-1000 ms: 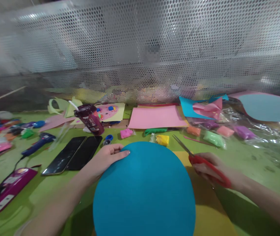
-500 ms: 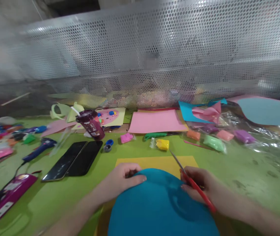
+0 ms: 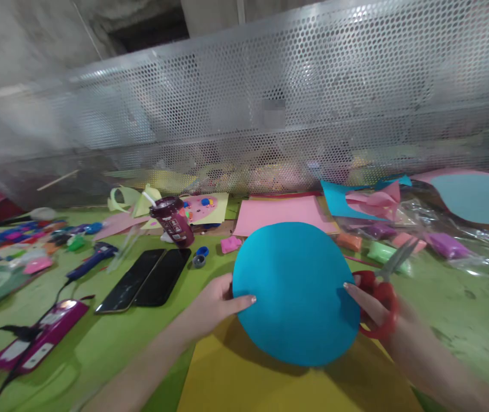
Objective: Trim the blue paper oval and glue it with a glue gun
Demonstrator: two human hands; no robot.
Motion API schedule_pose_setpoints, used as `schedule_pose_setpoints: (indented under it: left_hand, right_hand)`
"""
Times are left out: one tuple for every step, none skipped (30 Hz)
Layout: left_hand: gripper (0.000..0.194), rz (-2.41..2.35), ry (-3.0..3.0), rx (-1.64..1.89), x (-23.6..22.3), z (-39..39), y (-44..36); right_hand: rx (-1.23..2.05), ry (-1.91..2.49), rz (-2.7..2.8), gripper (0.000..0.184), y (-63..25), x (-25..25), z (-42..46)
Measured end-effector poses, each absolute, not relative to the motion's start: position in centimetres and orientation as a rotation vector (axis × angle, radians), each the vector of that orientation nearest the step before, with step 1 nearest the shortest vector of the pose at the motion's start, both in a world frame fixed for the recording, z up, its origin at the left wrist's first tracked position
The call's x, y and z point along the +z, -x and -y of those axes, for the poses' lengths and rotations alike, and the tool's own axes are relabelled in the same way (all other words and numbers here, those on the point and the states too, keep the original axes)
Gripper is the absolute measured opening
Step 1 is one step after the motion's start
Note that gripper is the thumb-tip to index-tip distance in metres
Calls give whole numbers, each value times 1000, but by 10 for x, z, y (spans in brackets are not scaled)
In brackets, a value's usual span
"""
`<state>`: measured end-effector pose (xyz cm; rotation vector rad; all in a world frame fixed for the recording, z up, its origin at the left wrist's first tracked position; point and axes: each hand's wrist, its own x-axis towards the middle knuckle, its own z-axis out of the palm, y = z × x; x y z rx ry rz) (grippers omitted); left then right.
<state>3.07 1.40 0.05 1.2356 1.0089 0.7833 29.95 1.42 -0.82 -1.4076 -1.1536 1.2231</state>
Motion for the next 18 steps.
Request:
schedule_pose_setpoints:
  left_hand:
    - [35,-1028,-1258,794,0,-14,-30]
    - [35,-1055,-1280,819,-1,-15,-30]
    - [37,-1085,-1296,848,-1,-17,-28]
    - [39,-1119,-1306,878,-1,-18,-26]
    - [42,-1156,-1314,904,-1,-20,-24]
    - [45,-1194,-1321,923,0,-22,-22]
    - [46,-1231,-1326,929,1,-23,-19]
    - [47,-1266,-1333,929,3,-24,-16]
    - [46,-1296,-1338,922,5,-25,-14]
    - [46,-1318,-1340,911,7,-25,-11]
    - [46,-1330,-1336,897,9,-25,-10]
    - [45,-1330,-1329,881,11,-25,-9]
    - [44,-1321,-1322,860,12,-24,-9]
    - [42,-1306,-1321,834,14,-23,-9]
    - [40,-1288,-1328,796,15,-22,-10]
    - [38,-1274,-1347,754,15,-20,-11]
    - [37,-1265,-1372,710,16,-19,-12]
    - [36,-1265,-1398,676,16,-18,-14]
  right_hand:
    - [1233,1401,1143,34,-298,-7,-13]
    - [1258,1379,1125,34,-297,-5,-12]
    - [1290,1354,1105,34,-297,-4,-12]
    - [1312,1326,1091,34,-297,-4,-13]
    - [1321,1299,1081,33,-298,-4,-14]
    - [1319,1276,1076,33,-300,-4,-16]
    - [1301,1263,1075,32,-302,-6,-19]
    - [1279,1261,1078,32,-304,-8,-22]
    - [1255,1263,1085,31,-307,-10,-25]
    - [1240,1270,1099,31,-309,-12,-28]
    - [1238,1286,1126,32,-310,-13,-30]
    - [1237,1310,1163,33,-312,-13,-31]
    - [1233,1334,1205,34,-312,-13,-31]
    - [1235,1350,1255,36,-312,-12,-31]
    - [1242,1353,1309,38,-311,-11,-30]
    - [1259,1346,1362,39,-310,-9,-29]
    - [1281,1329,1409,41,-309,-8,-27]
    - [1319,1303,1455,42,-308,-8,-26]
